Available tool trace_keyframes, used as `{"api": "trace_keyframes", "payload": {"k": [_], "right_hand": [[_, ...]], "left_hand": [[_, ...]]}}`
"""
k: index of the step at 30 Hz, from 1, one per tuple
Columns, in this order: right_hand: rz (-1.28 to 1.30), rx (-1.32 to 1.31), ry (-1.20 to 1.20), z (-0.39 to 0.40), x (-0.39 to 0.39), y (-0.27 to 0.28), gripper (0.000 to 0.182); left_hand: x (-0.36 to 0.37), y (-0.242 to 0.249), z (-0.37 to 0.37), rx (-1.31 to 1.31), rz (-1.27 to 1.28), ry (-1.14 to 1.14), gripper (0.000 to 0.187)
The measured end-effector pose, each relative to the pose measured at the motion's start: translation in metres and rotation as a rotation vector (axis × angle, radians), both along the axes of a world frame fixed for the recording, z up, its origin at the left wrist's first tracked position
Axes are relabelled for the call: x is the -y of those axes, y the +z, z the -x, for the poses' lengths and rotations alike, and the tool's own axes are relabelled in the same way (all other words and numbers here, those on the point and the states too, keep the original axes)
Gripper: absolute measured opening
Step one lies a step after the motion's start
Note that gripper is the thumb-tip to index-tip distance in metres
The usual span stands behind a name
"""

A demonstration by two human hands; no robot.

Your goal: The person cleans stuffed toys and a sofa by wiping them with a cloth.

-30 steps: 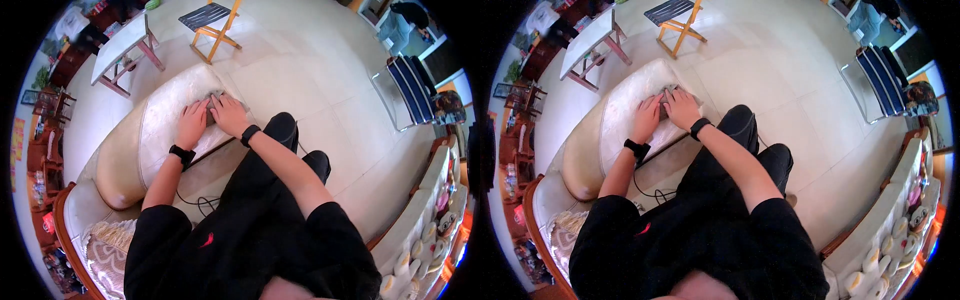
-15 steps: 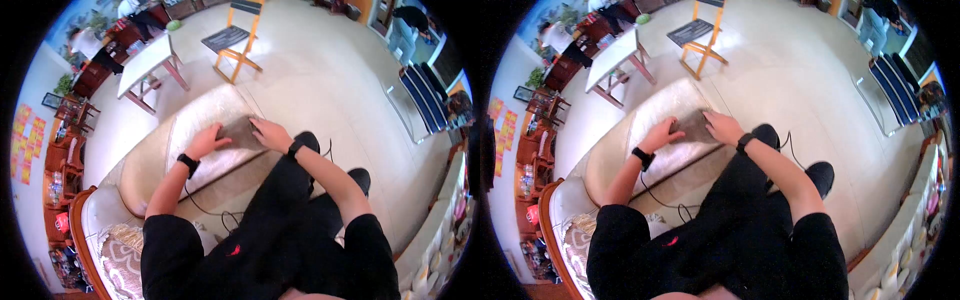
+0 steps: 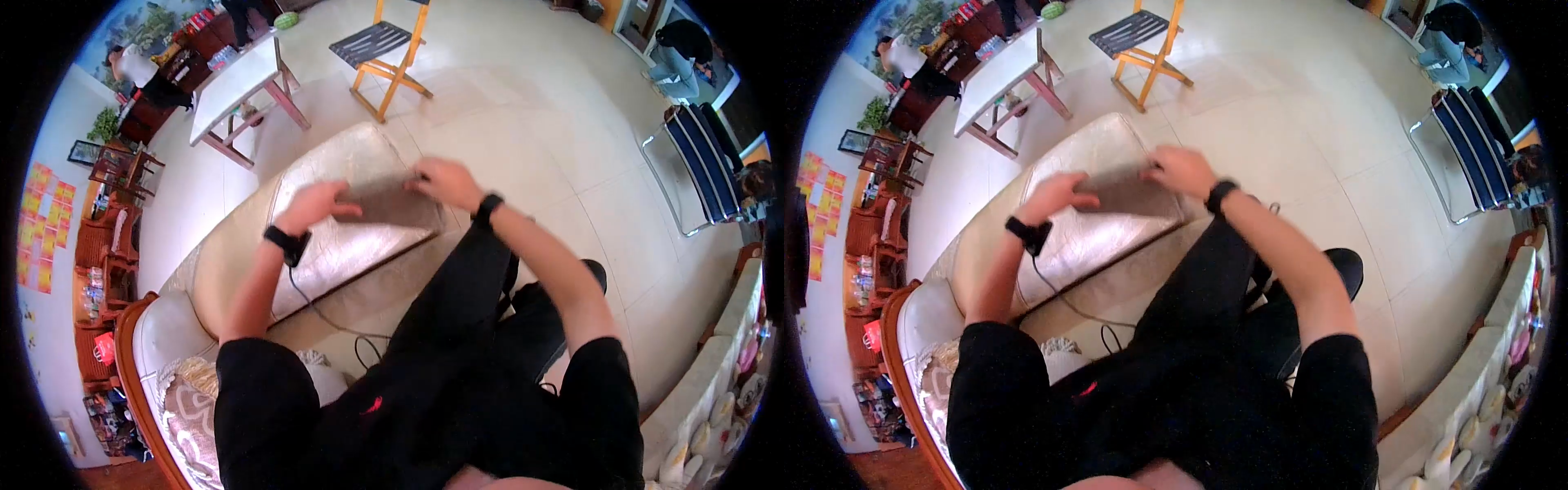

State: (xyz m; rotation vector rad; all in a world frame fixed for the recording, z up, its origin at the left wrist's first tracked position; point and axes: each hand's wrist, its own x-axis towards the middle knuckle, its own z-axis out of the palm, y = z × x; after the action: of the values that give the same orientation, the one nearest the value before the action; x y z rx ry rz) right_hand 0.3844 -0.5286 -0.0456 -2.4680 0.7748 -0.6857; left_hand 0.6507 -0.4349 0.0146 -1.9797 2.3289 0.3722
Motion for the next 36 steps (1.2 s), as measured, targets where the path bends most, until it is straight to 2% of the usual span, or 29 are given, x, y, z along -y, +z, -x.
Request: {"api": "trace_keyframes", "payload": {"k": [2, 3, 4, 5, 6, 8, 10, 13, 15, 17, 19, 20, 21, 22, 23, 24, 26, 28, 29, 30, 32, 34, 35, 36], "right_hand": [[0.142, -0.045, -0.003, -0.007, 0.027, 0.043, 0.030], [0.188, -0.079, -0.069, -0.009, 0.030, 0.076, 0.028], [0.300, 0.023, -0.080, -0.016, 0.042, 0.092, 0.024], [0.412, 0.126, -0.091, -0.021, 0.049, 0.103, 0.021], [0.411, 0.119, -0.088, -0.023, 0.047, 0.113, 0.021], [0.536, 0.218, -0.088, -0.025, 0.043, 0.124, 0.017], [0.470, 0.190, -0.101, -0.024, 0.032, 0.097, 0.019], [0.337, 0.086, -0.043, -0.015, 0.009, 0.024, 0.019], [0.311, 0.056, -0.007, -0.005, -0.001, -0.029, 0.019], [0.344, 0.002, 0.184, 0.003, -0.008, -0.061, 0.020], [0.225, 0.033, 0.238, 0.010, -0.008, -0.061, 0.021], [0.118, 0.061, 0.298, 0.013, -0.006, -0.060, 0.022], [-0.042, -0.021, 0.343, 0.018, -0.004, -0.044, 0.024], [-0.045, -0.018, 0.333, 0.019, -0.006, -0.014, 0.024], [-0.139, -0.267, 0.257, 0.016, -0.009, 0.021, 0.024], [-0.231, -0.516, 0.181, 0.014, -0.009, 0.038, 0.025], [-0.154, -0.434, 0.123, 0.008, 0.001, 0.031, 0.031], [0.196, 0.097, -0.079, -0.003, 0.008, 0.020, 0.043], [0.298, 0.185, -0.091, -0.011, 0.007, 0.015, 0.053], [0.289, 0.189, -0.083, -0.020, 0.001, 0.010, 0.053], [0.441, 0.160, -0.098, -0.039, -0.010, -0.006, 0.057], [0.383, 0.007, -0.029, -0.054, -0.020, -0.039, 0.056], [0.398, -0.100, 0.000, -0.064, -0.021, -0.053, 0.055], [0.488, -0.045, -0.075, -0.068, -0.027, -0.058, 0.051]], "left_hand": [[0.017, 0.022, -0.017, -0.130, 0.191, -0.032, 0.044], [0.020, 0.036, -0.022, -0.130, 0.292, 0.031, 0.043], [0.018, 0.061, -0.013, 0.014, 0.378, 0.164, 0.047], [0.017, 0.071, -0.012, -0.032, 0.466, 0.261, 0.039], [0.013, 0.072, -0.013, -0.039, 0.464, 0.264, 0.039], [0.001, 0.067, -0.014, -0.020, 0.896, 0.078, 0.030], [-0.009, 0.039, -0.017, 0.022, 0.866, 0.121, 0.024], [-0.027, -0.021, -0.029, -0.104, 0.644, -0.022, 0.016], [-0.040, -0.050, -0.028, -0.186, 0.458, -0.157, 0.018], [-0.051, -0.060, -0.019, -0.200, 0.379, -0.251, 0.021], [-0.060, -0.056, -0.008, -0.413, 0.199, -0.120, 0.023], [-0.059, -0.049, -0.009, -0.410, 0.190, -0.128, 0.023], [-0.056, -0.038, -0.011, -0.365, 0.091, -0.105, 0.026], [-0.053, -0.028, -0.012, -0.319, -0.006, -0.082, 0.030], [-0.047, -0.018, -0.014, -0.317, -0.009, -0.089, 0.030], [-0.040, -0.008, -0.016, -0.267, -0.055, 0.029, 0.035], [-0.034, -0.005, -0.019, -0.217, -0.088, 0.153, 0.040], [-0.033, -0.018, -0.017, -0.135, 0.594, 0.247, 0.057], [-0.032, -0.029, -0.015, -0.045, 0.680, 0.260, 0.066], [-0.035, -0.033, -0.006, -0.098, 0.666, 0.237, 0.072], [-0.036, -0.055, 0.013, -0.056, 0.559, 0.195, 0.074], [-0.030, -0.081, 0.023, -0.037, 0.281, 0.172, 0.079], [-0.029, -0.095, 0.028, -0.024, 0.333, 0.166, 0.080], [-0.030, -0.105, 0.029, 0.001, 0.394, 0.163, 0.081]]}}
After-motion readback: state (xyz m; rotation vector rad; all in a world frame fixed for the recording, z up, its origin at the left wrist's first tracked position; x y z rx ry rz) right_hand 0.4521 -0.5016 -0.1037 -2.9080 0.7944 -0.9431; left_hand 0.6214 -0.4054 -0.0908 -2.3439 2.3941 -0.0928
